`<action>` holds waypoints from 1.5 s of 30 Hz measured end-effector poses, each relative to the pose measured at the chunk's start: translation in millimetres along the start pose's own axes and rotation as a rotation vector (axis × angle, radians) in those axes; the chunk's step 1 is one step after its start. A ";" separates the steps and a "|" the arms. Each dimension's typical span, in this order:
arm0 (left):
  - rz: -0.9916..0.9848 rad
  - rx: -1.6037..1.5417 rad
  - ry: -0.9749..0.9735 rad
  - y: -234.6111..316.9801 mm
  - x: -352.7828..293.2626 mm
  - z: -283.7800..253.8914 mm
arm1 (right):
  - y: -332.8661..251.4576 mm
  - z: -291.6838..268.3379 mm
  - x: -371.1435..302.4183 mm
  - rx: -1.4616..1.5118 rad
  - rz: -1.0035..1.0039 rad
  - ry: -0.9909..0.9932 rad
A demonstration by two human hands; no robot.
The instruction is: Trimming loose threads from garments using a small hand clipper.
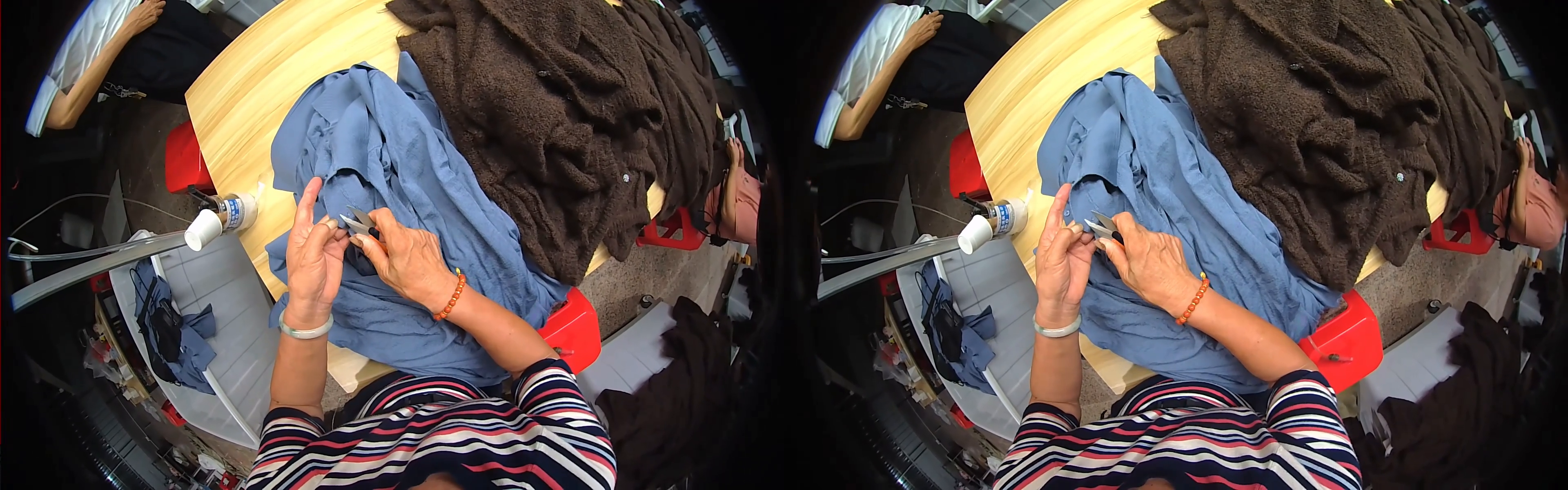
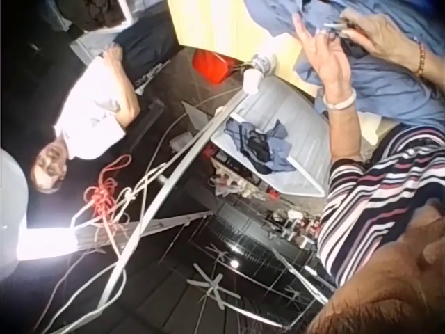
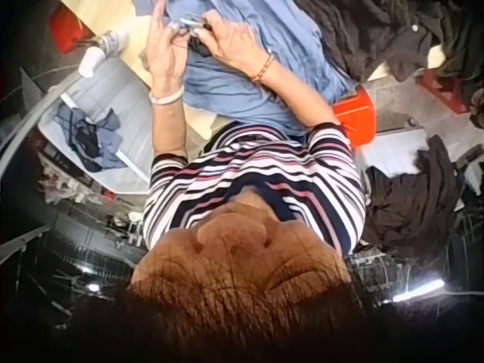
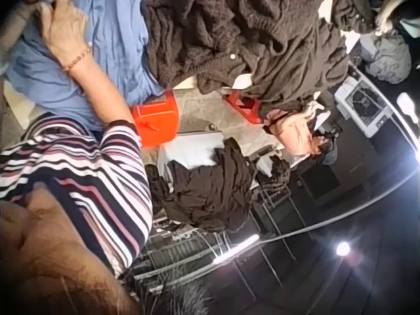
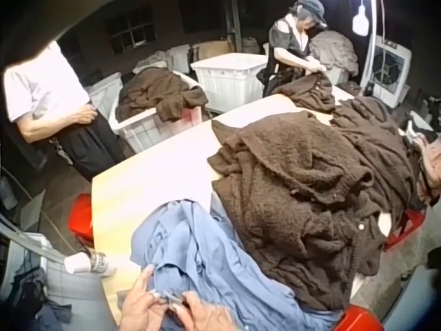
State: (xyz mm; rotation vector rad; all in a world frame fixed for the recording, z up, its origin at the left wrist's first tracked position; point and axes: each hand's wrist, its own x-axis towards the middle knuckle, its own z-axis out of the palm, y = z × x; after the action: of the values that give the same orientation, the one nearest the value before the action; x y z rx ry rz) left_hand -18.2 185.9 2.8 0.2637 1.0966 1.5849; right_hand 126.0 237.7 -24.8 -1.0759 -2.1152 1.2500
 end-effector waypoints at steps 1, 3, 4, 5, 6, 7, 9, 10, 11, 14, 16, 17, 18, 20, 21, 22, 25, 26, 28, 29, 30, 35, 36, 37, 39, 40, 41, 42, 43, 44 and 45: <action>-0.009 -0.026 0.001 0.3 -0.1 -1.0 | -0.1 0.3 0.0 0.000 0.000 0.000; -0.024 -0.033 0.004 0.8 0.3 -0.5 | 0.4 1.1 0.0 -0.008 0.013 -0.011; -0.036 -0.040 0.007 0.7 0.6 -0.3 | 0.8 1.0 0.0 -0.009 0.016 -0.010; -0.037 -0.040 0.007 0.9 0.6 -0.7 | 0.2 0.9 0.4 -0.006 0.020 -0.012; -0.036 -0.052 0.009 0.6 0.6 -1.4 | -0.2 0.9 0.7 -0.004 0.025 -0.015; -0.036 -0.064 0.011 0.5 0.6 -2.0 | -0.3 1.4 0.9 -0.003 0.026 -0.014; -0.034 -0.061 0.005 0.0 0.6 -3.2 | 0.5 2.8 1.1 -0.006 0.014 0.003; -0.030 -0.058 0.001 -0.3 0.5 -3.8 | 0.4 3.4 1.5 -0.006 0.015 0.004; -0.032 -0.058 -0.001 -0.9 0.7 -4.4 | 0.3 3.9 1.8 -0.015 -0.022 0.037; -0.026 -0.064 0.008 -2.1 1.0 -5.3 | -2.5 0.8 2.9 -0.034 -0.073 0.075; -0.019 -0.068 0.016 -2.2 1.0 -5.5 | -2.8 0.7 3.5 -0.044 -0.087 0.079; -0.020 -0.068 0.016 -2.1 1.0 -5.8 | -1.8 2.1 3.7 -0.041 -0.104 0.093; -0.019 -0.070 0.016 -2.2 1.0 -6.3 | -1.3 2.8 3.9 -0.038 -0.121 0.107; -0.020 -0.073 0.014 -2.6 1.1 -5.5 | -0.9 2.3 4.0 -0.038 -0.122 0.106; -0.019 -0.073 0.019 -2.8 1.1 -3.9 | -0.3 1.8 4.0 -0.039 -0.124 0.105; -0.018 -0.074 0.024 -3.2 1.4 -2.9 | 0.8 1.7 4.2 -0.040 -0.122 0.106; -0.019 -0.076 0.012 -3.8 1.7 -7.8 | 2.3 2.9 4.4 -0.030 -0.134 0.114; -0.018 -0.076 0.014 -3.9 1.7 -8.9 | 2.3 2.3 4.0 0.004 -0.068 0.075; -0.023 -0.099 0.012 -3.4 2.1 -10.4 | 3.1 1.1 4.3 0.039 -0.004 0.036; -0.023 -0.099 0.012 -3.5 2.5 -9.6 | 4.3 -0.3 4.9 0.073 0.030 0.080; -0.024 -0.073 0.048 -3.7 3.1 -7.5 | 5.4 -1.5 5.4 0.108 0.064 0.125; 0.005 0.102 0.298 -7.6 20.3 21.7 | 14.5 -2.4 4.7 0.111 0.102 0.113; 0.152 0.356 0.232 -15.5 27.8 1.5 | 13.0 -0.5 4.2 0.119 0.095 0.108; 0.295 0.609 0.160 -20.1 36.0 -9.5 | 13.1 1.0 3.7 0.120 0.089 0.107; 0.375 0.724 0.242 -22.2 57.5 -7.7 | 15.4 3.8 2.0 0.117 0.086 0.110; 0.586 0.991 0.276 -20.8 68.8 -11.9 | 15.1 5.0 1.2 0.120 0.078 0.109; 0.795 1.253 0.299 -18.8 75.7 -9.6 | 17.6 4.3 0.3 0.117 0.093 0.101; 0.670 1.258 0.345 -12.5 76.1 -7.7 | 19.2 3.0 -0.2 0.116 0.107 0.092; 0.674 1.258 0.345 -8.6 76.4 -8.9 | 20.0 0.8 -0.6 0.115 0.104 0.094; 0.654 1.226 0.308 -5.2 76.0 -10.9 | 20.4 -2.1 -1.7 0.102 0.102 0.095; 0.634 1.194 0.271 -2.0 74.9 -12.8 | 20.9 -4.1 -2.0 0.089 0.100 0.096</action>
State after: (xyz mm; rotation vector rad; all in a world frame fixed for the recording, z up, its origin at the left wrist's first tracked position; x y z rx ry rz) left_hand -51.0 244.0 -33.6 1.3125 2.2470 1.2925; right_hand 138.3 244.1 -41.2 -1.1906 -1.9372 1.2993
